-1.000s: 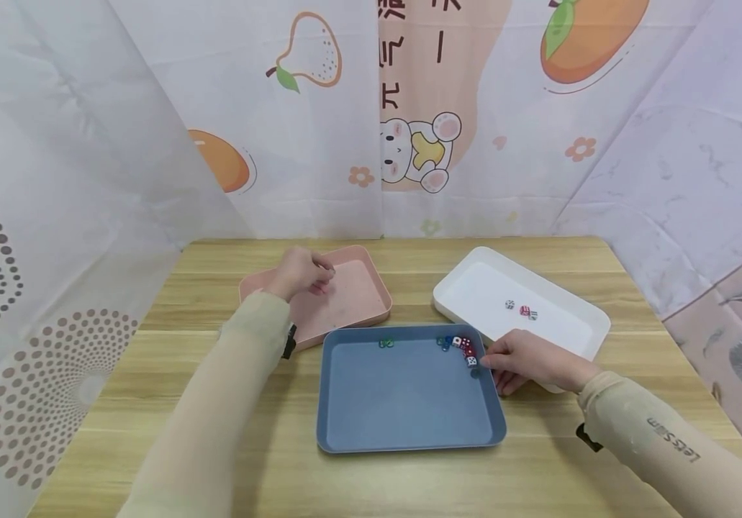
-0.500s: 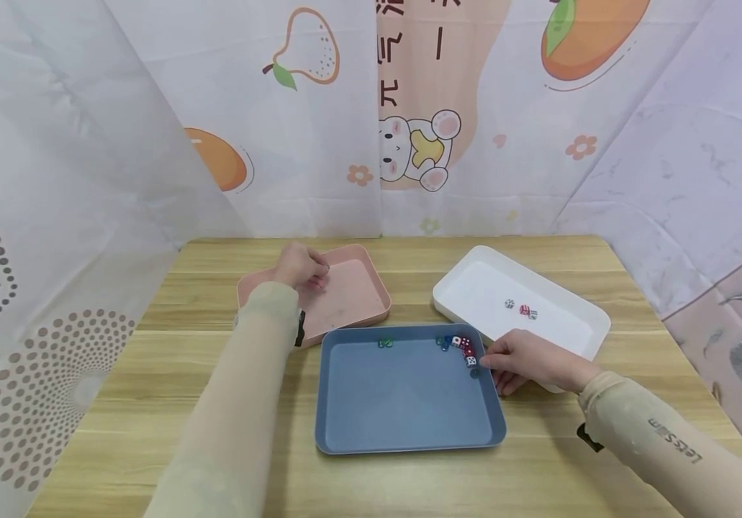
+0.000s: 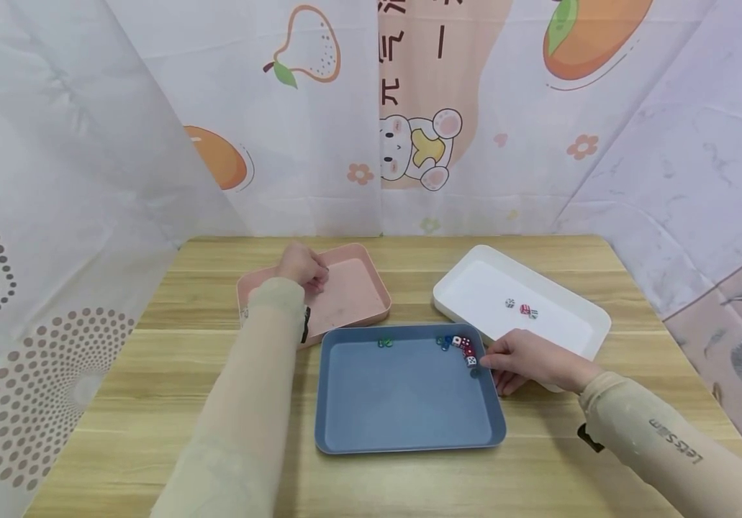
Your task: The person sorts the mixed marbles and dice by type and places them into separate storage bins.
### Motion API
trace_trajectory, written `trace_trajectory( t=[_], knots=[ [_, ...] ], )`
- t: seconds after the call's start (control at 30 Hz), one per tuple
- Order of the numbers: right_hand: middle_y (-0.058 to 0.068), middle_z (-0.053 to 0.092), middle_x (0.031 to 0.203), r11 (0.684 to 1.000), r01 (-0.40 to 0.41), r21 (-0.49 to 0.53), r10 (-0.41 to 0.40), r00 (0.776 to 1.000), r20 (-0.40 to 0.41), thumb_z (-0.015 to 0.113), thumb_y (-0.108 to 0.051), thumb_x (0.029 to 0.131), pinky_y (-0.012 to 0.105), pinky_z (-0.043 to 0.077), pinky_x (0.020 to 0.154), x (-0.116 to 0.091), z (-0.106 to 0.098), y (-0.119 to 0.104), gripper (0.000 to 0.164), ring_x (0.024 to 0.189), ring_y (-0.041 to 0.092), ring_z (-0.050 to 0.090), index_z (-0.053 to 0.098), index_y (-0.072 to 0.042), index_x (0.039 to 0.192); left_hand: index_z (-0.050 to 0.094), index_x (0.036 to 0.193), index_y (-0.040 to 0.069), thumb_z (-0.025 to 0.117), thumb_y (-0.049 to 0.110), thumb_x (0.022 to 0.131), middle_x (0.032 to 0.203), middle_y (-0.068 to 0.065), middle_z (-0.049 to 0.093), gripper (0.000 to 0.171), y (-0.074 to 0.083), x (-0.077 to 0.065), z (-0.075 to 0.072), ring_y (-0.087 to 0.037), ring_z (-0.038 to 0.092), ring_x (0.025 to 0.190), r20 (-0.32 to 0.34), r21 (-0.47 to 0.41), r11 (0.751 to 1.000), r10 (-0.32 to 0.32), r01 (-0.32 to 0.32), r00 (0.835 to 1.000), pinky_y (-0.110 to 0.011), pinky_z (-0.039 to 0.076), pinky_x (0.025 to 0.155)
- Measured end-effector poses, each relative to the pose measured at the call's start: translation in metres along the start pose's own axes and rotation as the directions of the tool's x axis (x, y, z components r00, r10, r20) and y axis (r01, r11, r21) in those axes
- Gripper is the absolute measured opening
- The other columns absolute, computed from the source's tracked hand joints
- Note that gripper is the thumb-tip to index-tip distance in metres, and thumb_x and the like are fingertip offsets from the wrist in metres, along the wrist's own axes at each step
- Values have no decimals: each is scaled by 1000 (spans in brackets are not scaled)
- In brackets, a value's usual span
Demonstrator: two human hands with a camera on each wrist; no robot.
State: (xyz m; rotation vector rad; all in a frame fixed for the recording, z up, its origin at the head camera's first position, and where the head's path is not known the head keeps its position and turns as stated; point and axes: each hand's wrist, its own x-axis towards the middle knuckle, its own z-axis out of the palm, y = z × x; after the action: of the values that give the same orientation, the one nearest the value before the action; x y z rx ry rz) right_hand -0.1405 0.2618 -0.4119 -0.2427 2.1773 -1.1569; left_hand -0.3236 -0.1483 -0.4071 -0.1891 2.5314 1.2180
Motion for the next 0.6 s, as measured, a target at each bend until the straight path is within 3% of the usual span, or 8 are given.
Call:
trace_trajectory(
  t=[0.37, 0.6],
  knots=[
    [10, 71, 78, 1000, 9, -4, -9, 1000, 1, 64, -18, 102, 37, 65, 70, 0, -1, 2, 21, 73, 24, 71, 74, -1, 94, 73, 108, -8, 67, -9, 84, 70, -16, 71, 25, 3, 2, 3, -19, 68, 52, 4, 50, 999, -12, 12, 1000, -32, 63, 56],
    [10, 72, 78, 1000, 3, -12, -3, 1000, -7, 64, -18, 102, 37, 65, 70, 0, -1, 2, 21, 73, 24, 71, 74, -1, 94, 73, 101, -7, 70, -5, 88, 66, -11, 67, 13, 2, 3, 5, -18, 65, 51, 20, 93, 994, -51, 49, 999, -28, 59, 52]
  ],
)
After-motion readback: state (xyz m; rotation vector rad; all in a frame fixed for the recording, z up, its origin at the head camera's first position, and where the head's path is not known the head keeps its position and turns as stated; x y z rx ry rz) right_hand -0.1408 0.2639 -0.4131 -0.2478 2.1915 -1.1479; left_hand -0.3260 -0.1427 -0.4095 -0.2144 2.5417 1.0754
